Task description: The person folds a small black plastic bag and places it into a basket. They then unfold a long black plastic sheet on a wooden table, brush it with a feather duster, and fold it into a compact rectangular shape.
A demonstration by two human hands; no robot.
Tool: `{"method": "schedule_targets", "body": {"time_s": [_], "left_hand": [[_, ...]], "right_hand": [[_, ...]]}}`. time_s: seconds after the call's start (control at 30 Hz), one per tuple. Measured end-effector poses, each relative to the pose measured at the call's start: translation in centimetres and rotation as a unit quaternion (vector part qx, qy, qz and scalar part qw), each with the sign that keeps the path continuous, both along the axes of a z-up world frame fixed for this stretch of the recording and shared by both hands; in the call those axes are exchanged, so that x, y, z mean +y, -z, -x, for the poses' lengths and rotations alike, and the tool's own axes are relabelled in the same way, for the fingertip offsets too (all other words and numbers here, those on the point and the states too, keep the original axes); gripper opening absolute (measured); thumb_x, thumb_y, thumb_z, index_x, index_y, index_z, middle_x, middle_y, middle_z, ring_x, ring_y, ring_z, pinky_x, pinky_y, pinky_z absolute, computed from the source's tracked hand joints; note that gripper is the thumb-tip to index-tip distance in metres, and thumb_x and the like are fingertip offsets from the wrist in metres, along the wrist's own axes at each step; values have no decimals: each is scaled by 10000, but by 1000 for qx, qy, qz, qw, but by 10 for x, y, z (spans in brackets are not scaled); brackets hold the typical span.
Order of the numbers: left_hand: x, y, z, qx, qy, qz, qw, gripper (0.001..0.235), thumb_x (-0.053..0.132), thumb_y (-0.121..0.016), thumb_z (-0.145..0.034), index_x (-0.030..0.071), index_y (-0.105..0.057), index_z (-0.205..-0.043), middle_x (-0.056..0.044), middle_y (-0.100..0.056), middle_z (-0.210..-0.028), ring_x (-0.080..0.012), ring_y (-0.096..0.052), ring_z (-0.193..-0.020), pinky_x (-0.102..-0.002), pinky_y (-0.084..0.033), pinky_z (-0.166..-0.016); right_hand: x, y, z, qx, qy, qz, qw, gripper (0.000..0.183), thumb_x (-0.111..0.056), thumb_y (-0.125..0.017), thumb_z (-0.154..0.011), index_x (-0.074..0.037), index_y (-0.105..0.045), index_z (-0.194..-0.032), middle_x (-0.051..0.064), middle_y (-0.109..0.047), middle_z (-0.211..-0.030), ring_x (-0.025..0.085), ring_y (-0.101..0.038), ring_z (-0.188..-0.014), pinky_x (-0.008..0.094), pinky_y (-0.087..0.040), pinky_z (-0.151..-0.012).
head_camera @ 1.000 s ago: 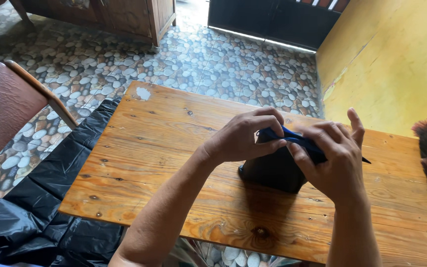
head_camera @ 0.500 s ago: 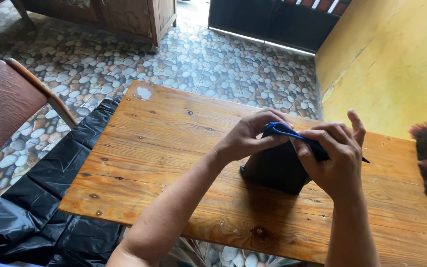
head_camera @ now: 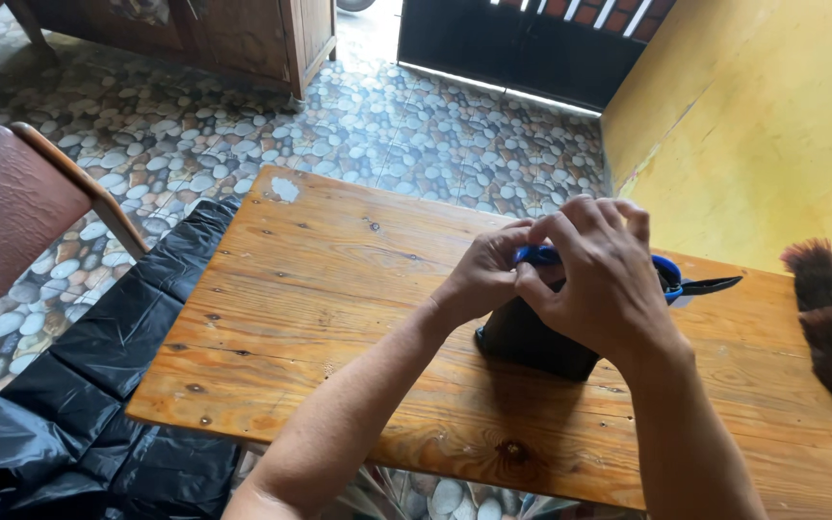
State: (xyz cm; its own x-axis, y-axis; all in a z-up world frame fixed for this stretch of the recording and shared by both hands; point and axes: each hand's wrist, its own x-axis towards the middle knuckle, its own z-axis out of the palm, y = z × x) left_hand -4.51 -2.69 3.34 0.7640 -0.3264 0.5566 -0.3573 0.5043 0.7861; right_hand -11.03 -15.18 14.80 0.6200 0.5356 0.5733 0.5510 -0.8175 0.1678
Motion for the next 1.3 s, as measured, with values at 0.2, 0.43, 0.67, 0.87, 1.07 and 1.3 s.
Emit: {"method": "schedule_targets", "body": {"time_s": [0.2, 0.43, 0.67, 0.87, 1.07, 1.3], "left_hand": [[0, 11, -4, -26, 12, 10, 1000, 247, 89, -693, -893, 97, -726, -1138, -17, -647, -1262, -85, -583, -1185, -240, -503, -1005], [-1, 11, -2, -30, 32, 41, 998, 164, 108, -756, -829, 133, -716, -986, 19, -623, -1087, -75, -563, -1068, -234, -482, -922], [0, 12, -5, 3, 69, 50, 996, 119, 42, -792, -819, 95, -712, -891, -14, -591, -1123, -83, -603, -1023, -222, -555, -909], [-22, 42, -26, -4, 6, 89, 996, 254, 37, -834, -822, 59, -790, -1071, -30, -630, -1036, -68, -619, -980, -297, -601, -859], [-19, 34, -18, 14, 7, 120, 993, 267, 32, -863, -817, 34, -797, -1075, -52, -662, -1029, -60, -614, -938, -273, -600, -834], [-18, 33, -19, 14, 5, 130, 991, 368, -15, -872, -793, 22, -774, -1146, -88, -676, -1100, -84, -640, -941, -271, -621, -821]], "right_hand": [[8, -8, -18, 121, 33, 83, 989, 256, -342, -625, -805, -170, -689, -984, 72, -600, -989, 277, -566, -1015, 471, -320, -983], [-2, -17, -21, 218, -6, 111, 970, 275, -430, -694, -834, -188, -648, -958, 43, -553, -949, 254, -571, -944, 425, -327, -1009], [-5, -21, 1, 149, -105, 76, 980, 129, -282, -704, -912, -182, -639, -961, 29, -588, -880, 264, -600, -838, 423, -394, -909], [-3, 6, -6, 39, -36, 59, 997, 162, -320, -653, -959, -197, -598, -1049, -37, -525, -706, 232, -663, -721, 452, -524, -831], [-10, 20, -3, 58, 14, -79, 995, 217, -228, -672, -951, -181, -647, -1161, 10, -616, -713, 272, -681, -709, 468, -537, -727], [2, 12, 13, 85, 38, -204, 975, 203, -102, -658, -924, -144, -699, -1118, 100, -660, -755, 338, -668, -735, 494, -533, -764]]}}
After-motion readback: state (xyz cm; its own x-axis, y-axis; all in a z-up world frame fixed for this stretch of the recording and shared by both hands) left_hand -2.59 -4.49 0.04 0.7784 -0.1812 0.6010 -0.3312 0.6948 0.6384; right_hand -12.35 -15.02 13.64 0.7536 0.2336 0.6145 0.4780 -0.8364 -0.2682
